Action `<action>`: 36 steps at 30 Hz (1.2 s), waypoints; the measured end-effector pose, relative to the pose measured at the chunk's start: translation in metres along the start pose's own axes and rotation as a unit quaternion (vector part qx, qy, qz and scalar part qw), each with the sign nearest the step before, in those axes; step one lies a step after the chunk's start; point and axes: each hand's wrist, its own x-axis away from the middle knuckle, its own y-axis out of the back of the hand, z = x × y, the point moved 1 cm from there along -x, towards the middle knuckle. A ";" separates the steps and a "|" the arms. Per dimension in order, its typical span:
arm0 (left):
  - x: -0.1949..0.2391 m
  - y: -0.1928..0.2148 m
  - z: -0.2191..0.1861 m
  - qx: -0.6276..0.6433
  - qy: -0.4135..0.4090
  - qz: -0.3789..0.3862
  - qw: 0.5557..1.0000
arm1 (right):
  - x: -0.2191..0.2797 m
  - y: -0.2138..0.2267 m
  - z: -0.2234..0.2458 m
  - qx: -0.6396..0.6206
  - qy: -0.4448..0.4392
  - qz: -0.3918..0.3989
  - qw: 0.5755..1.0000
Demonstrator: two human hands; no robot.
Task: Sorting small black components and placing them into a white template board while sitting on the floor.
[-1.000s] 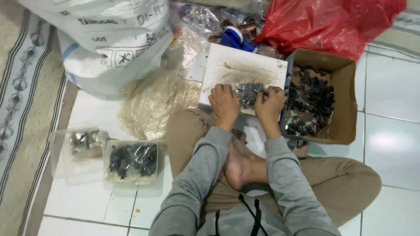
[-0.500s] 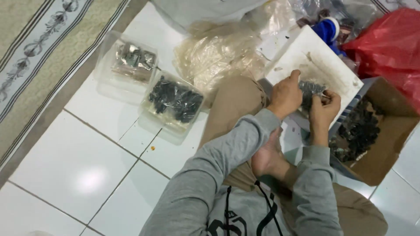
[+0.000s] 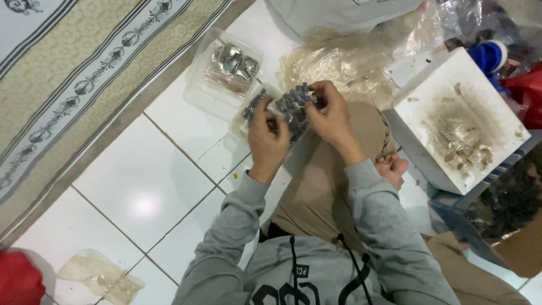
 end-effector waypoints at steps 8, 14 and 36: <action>0.009 0.030 0.026 -0.281 -0.025 0.081 0.956 | 0.008 -0.051 0.056 0.255 0.195 0.096 0.942; 0.035 -0.002 0.101 -0.385 -0.131 0.182 0.895 | 0.035 -0.084 -0.032 0.416 0.170 0.169 0.877; 0.013 -0.031 0.036 -0.290 -0.277 0.164 0.901 | 0.145 0.269 0.009 0.344 0.194 -0.060 0.917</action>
